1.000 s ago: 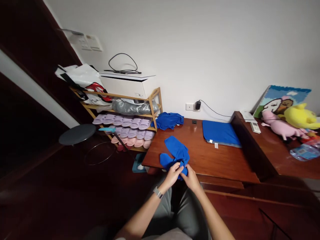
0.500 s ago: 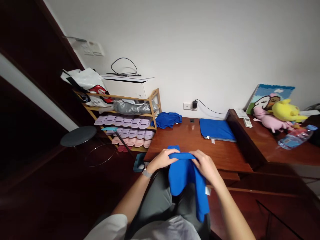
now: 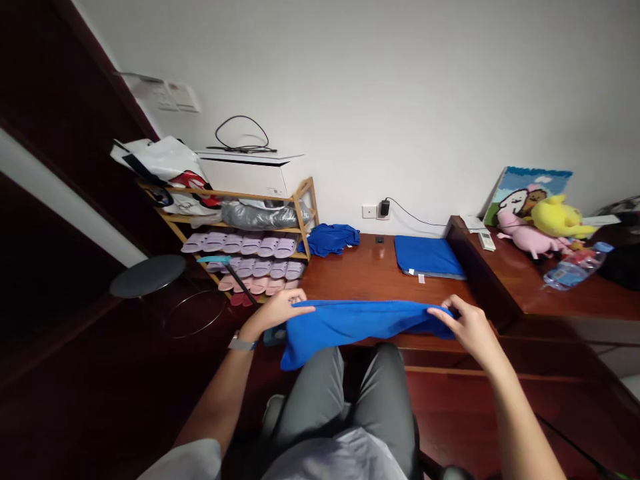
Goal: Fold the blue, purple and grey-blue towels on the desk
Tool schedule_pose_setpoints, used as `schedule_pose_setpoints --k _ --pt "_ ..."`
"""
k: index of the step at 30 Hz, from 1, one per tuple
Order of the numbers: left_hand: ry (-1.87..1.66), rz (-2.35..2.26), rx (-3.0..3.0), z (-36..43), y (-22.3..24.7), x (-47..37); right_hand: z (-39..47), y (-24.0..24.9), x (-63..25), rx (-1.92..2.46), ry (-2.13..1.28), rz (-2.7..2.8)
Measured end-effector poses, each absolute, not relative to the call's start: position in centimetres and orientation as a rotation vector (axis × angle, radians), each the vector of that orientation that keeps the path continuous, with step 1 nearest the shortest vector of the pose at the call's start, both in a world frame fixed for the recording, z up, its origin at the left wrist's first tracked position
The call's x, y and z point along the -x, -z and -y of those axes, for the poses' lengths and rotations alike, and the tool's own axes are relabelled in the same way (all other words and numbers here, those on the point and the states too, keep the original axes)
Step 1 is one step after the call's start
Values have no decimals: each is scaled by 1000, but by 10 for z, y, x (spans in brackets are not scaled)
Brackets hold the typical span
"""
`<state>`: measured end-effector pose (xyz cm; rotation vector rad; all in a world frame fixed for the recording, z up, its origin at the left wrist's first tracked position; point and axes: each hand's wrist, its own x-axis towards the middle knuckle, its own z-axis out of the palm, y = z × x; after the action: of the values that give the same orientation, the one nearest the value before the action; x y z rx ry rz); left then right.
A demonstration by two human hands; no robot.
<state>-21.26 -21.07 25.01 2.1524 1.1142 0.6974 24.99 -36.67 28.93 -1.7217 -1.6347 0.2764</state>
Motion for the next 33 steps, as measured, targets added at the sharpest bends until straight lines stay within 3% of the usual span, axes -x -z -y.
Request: schedule_pose_setpoints --k 4,7,17,24,33 --pt "-639 -1102 -2122 203 -250 256 383 -281 -265 1747 -772 1859" --pt "-599 -1116 -2212 203 -252 280 391 -269 -277 1784 -937 1962" --pt "-904 -1439 -2695 202 -225 304 402 -253 -327 1836 -636 1752" --pt "-845 -1377 -2824 189 -193 317 420 -272 -334 1810 -458 1578" --pt "-1270 -1600 -2547 202 -220 314 426 -274 -355 1901 -330 1460"
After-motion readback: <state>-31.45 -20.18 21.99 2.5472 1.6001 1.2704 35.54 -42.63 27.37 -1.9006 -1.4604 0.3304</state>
